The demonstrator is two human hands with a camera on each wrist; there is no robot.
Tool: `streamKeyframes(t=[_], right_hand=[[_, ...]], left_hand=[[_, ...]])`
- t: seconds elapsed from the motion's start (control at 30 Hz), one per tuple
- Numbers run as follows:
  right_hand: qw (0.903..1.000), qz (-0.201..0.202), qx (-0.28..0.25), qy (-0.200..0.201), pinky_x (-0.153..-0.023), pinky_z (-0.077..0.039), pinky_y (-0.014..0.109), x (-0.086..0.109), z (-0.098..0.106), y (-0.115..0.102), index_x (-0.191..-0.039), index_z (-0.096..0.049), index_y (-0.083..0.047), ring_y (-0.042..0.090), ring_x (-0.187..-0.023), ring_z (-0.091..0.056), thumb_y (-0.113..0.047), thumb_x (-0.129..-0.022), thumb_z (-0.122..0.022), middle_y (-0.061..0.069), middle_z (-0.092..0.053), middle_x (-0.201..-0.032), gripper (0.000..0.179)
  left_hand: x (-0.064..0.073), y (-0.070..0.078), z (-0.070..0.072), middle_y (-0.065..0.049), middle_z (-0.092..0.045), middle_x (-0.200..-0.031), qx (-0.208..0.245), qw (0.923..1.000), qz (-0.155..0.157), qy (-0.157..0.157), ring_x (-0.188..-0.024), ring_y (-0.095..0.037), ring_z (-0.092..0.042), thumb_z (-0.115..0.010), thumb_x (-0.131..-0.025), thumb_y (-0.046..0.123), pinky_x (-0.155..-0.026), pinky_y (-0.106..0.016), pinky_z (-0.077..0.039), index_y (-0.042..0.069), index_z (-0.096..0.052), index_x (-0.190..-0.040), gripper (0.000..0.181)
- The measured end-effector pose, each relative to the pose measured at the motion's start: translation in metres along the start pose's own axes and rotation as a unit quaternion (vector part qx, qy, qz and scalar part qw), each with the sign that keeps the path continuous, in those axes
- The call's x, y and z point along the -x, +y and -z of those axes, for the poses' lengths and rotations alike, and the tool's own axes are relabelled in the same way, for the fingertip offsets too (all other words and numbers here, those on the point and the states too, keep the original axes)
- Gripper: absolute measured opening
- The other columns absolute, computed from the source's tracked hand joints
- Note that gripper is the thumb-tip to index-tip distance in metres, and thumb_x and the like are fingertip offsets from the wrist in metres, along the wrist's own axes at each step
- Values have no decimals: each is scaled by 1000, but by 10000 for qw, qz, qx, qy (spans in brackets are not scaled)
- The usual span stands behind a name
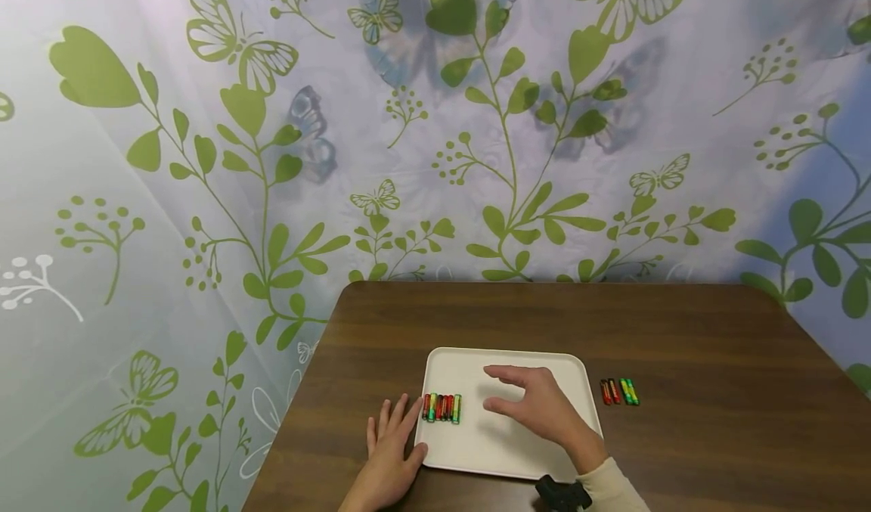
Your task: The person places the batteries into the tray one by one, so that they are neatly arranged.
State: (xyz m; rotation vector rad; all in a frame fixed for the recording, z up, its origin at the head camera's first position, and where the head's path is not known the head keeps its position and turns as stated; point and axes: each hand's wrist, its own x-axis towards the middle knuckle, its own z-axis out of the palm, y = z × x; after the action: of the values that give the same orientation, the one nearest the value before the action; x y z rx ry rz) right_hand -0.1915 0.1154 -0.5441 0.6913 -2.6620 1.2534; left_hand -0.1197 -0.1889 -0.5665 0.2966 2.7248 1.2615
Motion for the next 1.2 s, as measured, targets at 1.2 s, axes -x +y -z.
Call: streamKeyframes(t=[1.2], right_hand=[[9792,-328,2002,-49,-80,-66,41,81,157,91,-131,-80,-15,25,-106,-80,-40,-83,-96,7,-83,-123,57]], left_hand=[[1,-2,0,-34,-26,-176,115,9997,-174,132,-163,-65,0,-70,-100,13,-120,-83,14,11,-44,-168,73]])
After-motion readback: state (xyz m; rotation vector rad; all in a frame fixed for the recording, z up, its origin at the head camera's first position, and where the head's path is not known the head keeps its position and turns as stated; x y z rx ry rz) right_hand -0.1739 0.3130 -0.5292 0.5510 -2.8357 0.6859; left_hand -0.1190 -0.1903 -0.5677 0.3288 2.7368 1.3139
